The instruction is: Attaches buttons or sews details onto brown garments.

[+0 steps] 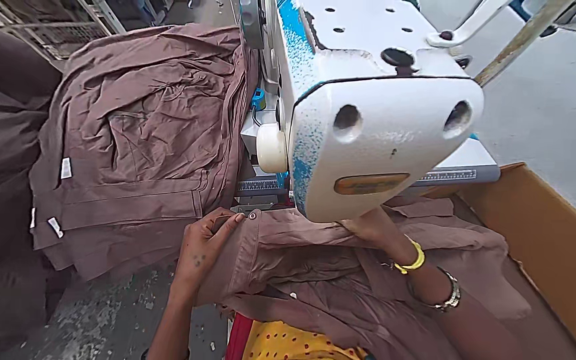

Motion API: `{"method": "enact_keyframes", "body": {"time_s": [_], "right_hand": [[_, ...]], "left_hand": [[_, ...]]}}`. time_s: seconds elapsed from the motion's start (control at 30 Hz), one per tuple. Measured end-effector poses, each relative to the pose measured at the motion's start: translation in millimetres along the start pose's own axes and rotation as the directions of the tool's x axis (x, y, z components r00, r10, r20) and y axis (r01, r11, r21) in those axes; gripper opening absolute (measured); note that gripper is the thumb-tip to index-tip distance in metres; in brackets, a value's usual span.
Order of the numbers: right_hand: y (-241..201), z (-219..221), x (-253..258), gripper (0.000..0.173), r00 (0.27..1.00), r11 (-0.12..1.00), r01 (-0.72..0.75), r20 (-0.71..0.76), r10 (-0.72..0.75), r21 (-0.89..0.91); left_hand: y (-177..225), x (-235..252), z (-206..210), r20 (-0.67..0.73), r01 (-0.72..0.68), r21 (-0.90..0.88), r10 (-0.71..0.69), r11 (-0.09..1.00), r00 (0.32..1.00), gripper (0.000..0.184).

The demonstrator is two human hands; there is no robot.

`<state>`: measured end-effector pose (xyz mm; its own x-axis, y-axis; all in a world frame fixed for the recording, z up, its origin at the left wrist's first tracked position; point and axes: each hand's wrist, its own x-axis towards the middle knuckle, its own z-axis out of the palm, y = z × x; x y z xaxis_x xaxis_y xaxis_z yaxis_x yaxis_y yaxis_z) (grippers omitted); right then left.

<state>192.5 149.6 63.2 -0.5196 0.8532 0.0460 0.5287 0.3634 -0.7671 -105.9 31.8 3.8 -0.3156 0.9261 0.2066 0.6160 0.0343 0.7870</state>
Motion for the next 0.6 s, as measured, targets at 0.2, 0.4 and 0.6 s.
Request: {"method": "enact_keyframes", "body": {"time_s": [0.2,0.4,0.6], "right_hand": [[36,-20,-10,0.027,0.991,0.995,0.085,-0.100,-0.091,-0.060],[48,-31,-12,0.024,0.971,0.933,0.068,-0.193,-0.144,-0.354],[84,-44,26,0.020,0.887,0.799,-0.022,-0.381,-0.263,-0.602]], "left_hand": [[33,12,6,-0.028,-0.101,0.030,0.102,0.994,0.994,0.031],[34,17,18,-0.028,-0.232,0.346,0.258,0.909,0.966,0.042],[52,5,62,0.100,-0.383,0.317,0.371,0.868,0.923,0.042]]}}
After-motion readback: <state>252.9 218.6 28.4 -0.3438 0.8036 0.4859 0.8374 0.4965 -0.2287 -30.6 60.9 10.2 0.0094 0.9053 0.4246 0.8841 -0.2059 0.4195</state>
